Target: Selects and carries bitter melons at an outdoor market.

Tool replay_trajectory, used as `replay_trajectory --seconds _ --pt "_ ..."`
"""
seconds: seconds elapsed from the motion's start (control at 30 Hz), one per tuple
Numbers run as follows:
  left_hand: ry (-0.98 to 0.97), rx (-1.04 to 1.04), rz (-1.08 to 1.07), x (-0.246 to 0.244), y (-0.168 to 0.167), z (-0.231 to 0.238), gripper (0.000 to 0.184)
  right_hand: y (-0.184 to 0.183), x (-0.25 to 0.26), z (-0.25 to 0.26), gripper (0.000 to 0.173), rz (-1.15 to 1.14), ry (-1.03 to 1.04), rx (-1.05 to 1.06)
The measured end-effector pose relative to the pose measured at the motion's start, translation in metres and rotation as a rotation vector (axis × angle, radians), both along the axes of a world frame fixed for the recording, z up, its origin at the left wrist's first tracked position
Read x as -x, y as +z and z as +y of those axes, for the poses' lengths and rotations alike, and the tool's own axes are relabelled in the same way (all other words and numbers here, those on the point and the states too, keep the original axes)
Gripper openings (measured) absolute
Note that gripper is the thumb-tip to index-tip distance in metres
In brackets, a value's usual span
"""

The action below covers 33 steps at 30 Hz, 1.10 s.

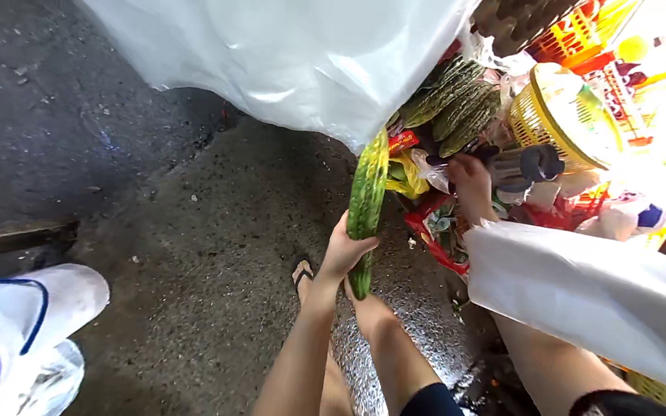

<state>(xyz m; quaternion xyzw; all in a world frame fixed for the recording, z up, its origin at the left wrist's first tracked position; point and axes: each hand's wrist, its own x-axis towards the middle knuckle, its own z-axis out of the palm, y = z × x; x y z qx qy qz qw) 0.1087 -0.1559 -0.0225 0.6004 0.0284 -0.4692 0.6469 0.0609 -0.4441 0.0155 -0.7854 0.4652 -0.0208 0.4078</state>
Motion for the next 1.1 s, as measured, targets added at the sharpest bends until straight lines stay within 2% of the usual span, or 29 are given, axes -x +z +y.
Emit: replay_trajectory --seconds 0.1,0.17,0.23,0.33,0.37,0.5,0.6,0.67,0.73,0.8,0.87,0.97,1.1 --pt "-0.001 -0.078 0.012 0.013 -0.011 0.023 0.074 -0.001 -0.05 -0.04 0.067 0.255 -0.165 0.145" --pt "0.006 -0.12 0.049 0.022 -0.013 0.033 0.074 -0.013 -0.071 -0.055 0.08 0.37 -0.187 0.183" --pt "0.009 -0.144 0.077 0.03 -0.016 0.04 0.073 -0.01 -0.087 -0.057 0.076 0.465 -0.2 0.181" --pt "0.011 -0.151 0.106 0.037 -0.02 0.043 0.073 0.023 -0.103 -0.042 0.06 0.629 -0.125 0.023" --pt "0.011 -0.149 0.114 0.038 -0.021 0.042 0.073 0.023 -0.103 -0.042 0.059 0.645 -0.102 0.006" --pt "-0.016 -0.126 0.109 0.035 -0.021 0.034 0.072 -0.011 -0.09 -0.057 0.075 0.54 -0.155 0.033" --pt "-0.041 -0.093 0.113 0.028 -0.018 0.028 0.073 0.014 -0.102 -0.053 0.059 0.593 -0.215 -0.146" --pt "-0.053 -0.062 0.115 0.024 -0.014 0.025 0.073 0.015 -0.094 -0.054 0.053 0.429 -0.325 -0.18" --pt "-0.063 -0.025 0.12 0.018 -0.008 0.025 0.071 -0.001 -0.074 -0.063 0.052 0.09 -0.445 -0.19" --pt "-0.082 0.011 0.13 0.013 -0.003 0.025 0.068 0.003 -0.058 -0.068 0.043 -0.258 -0.576 -0.356" --pt "-0.087 0.07 0.153 0.008 -0.001 0.021 0.066 0.012 -0.042 -0.07 0.03 -0.496 -0.609 -0.51" --pt "-0.042 0.169 0.196 0.002 0.003 0.005 0.066 0.017 -0.024 -0.063 0.021 -0.573 -0.564 -0.577" --pt "-0.022 0.235 0.245 -0.005 0.012 -0.018 0.065 0.013 -0.018 -0.039 0.021 -0.602 -0.567 -0.577"
